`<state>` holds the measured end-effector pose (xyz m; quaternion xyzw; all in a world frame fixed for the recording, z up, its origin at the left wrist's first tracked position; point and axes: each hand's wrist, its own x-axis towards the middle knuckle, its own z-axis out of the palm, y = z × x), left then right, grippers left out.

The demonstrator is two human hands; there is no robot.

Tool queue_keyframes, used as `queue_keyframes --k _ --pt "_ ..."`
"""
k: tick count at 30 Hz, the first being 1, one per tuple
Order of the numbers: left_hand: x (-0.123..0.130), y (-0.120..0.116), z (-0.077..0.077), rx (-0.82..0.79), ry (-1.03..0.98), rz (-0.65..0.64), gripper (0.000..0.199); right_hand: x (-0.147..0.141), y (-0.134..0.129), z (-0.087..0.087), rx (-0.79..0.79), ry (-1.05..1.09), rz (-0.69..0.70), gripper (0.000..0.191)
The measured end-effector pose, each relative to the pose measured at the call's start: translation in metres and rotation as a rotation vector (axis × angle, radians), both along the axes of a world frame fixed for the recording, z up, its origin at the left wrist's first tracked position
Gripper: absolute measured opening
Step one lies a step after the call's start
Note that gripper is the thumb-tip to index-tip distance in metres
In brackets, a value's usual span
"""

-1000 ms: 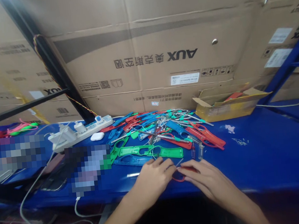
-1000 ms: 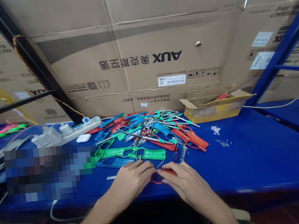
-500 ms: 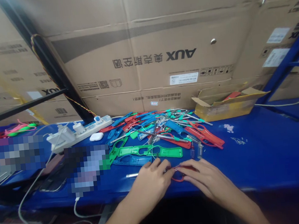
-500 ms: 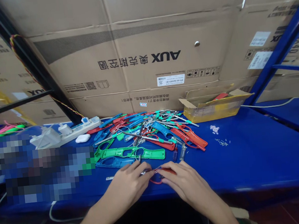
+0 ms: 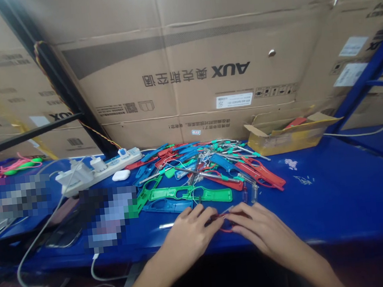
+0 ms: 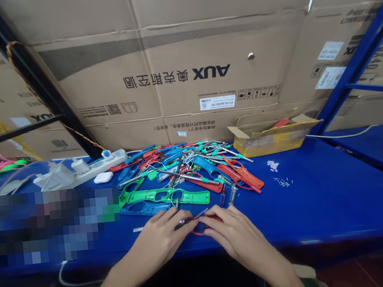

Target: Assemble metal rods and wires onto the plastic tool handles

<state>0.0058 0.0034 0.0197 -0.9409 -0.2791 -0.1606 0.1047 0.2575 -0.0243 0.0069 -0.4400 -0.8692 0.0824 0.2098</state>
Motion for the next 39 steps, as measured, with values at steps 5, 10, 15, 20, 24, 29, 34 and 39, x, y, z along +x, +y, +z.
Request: queue_keyframes --k 5,10,15,20,24,29,34,39 --pt "0.002 -0.004 0.004 -0.037 -0.007 0.003 0.027 0.001 0.0 -0.004 -0.014 0.004 0.004 0.034" --pt "0.005 -0.007 0.003 -0.05 -0.002 0.035 0.036 0.002 0.0 -0.004 -0.014 0.004 0.013 0.035" --pt "0.006 -0.008 0.0 -0.036 0.018 0.044 0.037 0.002 -0.001 -0.004 -0.002 -0.014 0.009 0.035" --pt "0.007 -0.011 -0.005 0.004 0.036 0.083 0.039 0.002 -0.001 -0.008 0.018 -0.043 -0.005 0.034" --pt "0.008 -0.017 -0.014 0.066 0.036 0.137 0.037 0.004 -0.002 -0.013 0.041 -0.047 -0.02 0.033" --pt "0.012 -0.022 -0.02 0.129 0.04 0.191 0.035 0.003 -0.002 -0.014 0.069 -0.059 -0.034 0.031" --pt "0.017 -0.025 -0.022 0.171 0.045 0.227 0.035 0.002 -0.002 -0.014 0.086 -0.063 -0.03 0.032" --pt "0.018 -0.026 -0.023 0.2 0.034 0.237 0.034 0.001 -0.002 -0.014 0.073 -0.075 -0.029 0.033"
